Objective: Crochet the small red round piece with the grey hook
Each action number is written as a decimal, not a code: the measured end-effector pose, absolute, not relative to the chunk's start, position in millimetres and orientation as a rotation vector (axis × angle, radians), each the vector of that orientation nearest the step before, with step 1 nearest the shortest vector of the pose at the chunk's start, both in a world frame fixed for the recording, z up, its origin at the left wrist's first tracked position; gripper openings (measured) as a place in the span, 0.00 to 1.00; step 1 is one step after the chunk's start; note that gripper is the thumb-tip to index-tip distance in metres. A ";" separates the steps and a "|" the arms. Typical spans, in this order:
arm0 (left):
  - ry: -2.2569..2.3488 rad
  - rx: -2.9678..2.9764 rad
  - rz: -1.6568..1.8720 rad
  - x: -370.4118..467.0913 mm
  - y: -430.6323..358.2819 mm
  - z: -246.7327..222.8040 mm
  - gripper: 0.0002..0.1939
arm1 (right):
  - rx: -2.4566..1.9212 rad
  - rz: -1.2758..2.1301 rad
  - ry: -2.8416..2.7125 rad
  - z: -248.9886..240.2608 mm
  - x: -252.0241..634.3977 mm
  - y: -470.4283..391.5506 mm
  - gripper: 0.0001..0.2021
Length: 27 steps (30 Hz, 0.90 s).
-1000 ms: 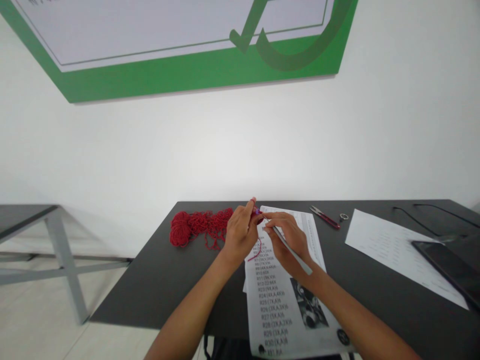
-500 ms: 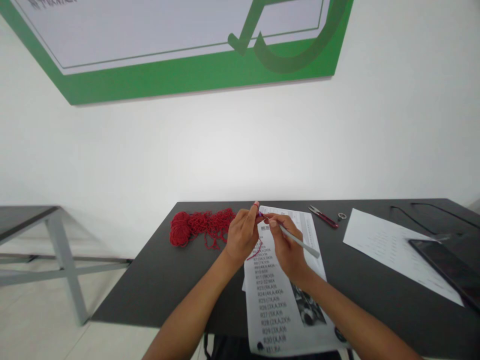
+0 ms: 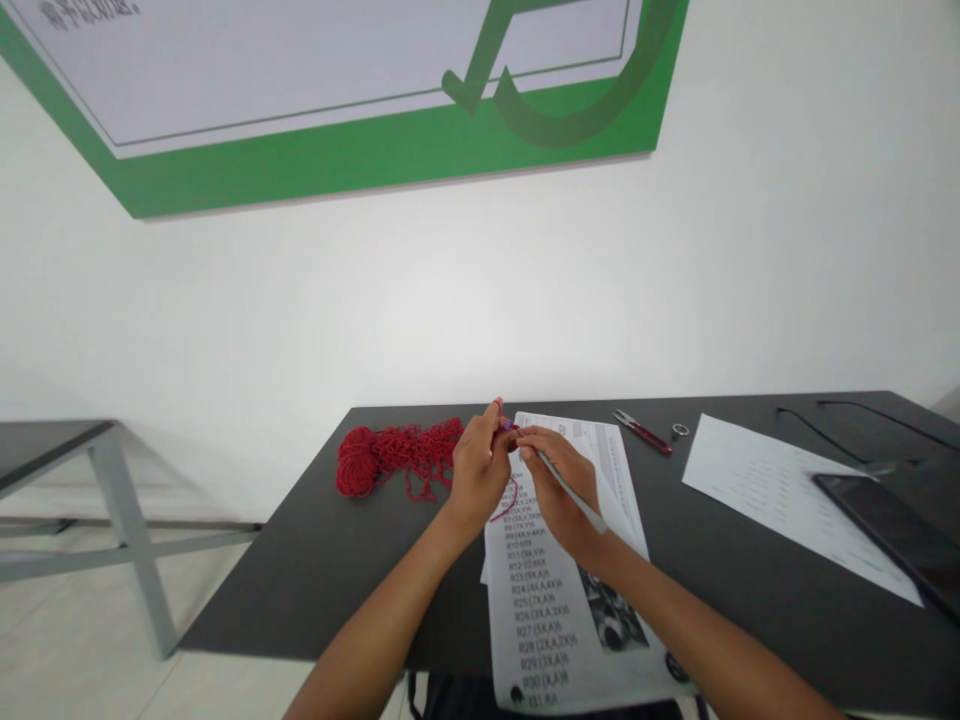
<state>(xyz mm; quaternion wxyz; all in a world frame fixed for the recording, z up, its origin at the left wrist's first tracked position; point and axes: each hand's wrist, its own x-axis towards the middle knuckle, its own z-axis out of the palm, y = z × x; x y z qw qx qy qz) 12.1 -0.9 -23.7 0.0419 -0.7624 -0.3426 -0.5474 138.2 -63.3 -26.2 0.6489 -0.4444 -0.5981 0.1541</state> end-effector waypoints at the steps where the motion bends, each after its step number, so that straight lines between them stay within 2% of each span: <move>1: -1.096 -2.335 -1.712 12.8 -0.4 -24.5 0.22 | -1.019 0.253 -1.437 -29.4 138.9 -60.9 0.08; 6: -0.991 -2.384 -1.652 7.5 6.1 -27.4 0.21 | -0.907 -0.198 -1.664 -46.7 143.7 -48.4 0.10; 11: -0.859 -2.364 -1.557 2.1 12.0 -29.5 0.21 | -0.863 -0.376 -1.792 -48.8 148.0 -47.1 0.11; 15: -0.802 -2.378 -1.537 0.9 13.1 -29.1 0.23 | -0.873 -0.269 -1.751 -46.7 145.6 -48.3 0.10; 22: -0.801 -2.391 -1.536 1.9 10.1 -26.5 0.24 | -1.106 0.263 -1.403 -29.1 137.4 -63.7 0.11; 25: -0.922 -2.398 -1.596 6.5 6.2 -29.5 0.21 | -1.094 0.305 -1.354 -27.3 137.0 -65.7 0.12; 27: -1.027 -2.381 -1.697 11.0 2.6 -31.3 0.19 | -1.093 0.214 -1.420 -30.5 138.4 -62.7 0.10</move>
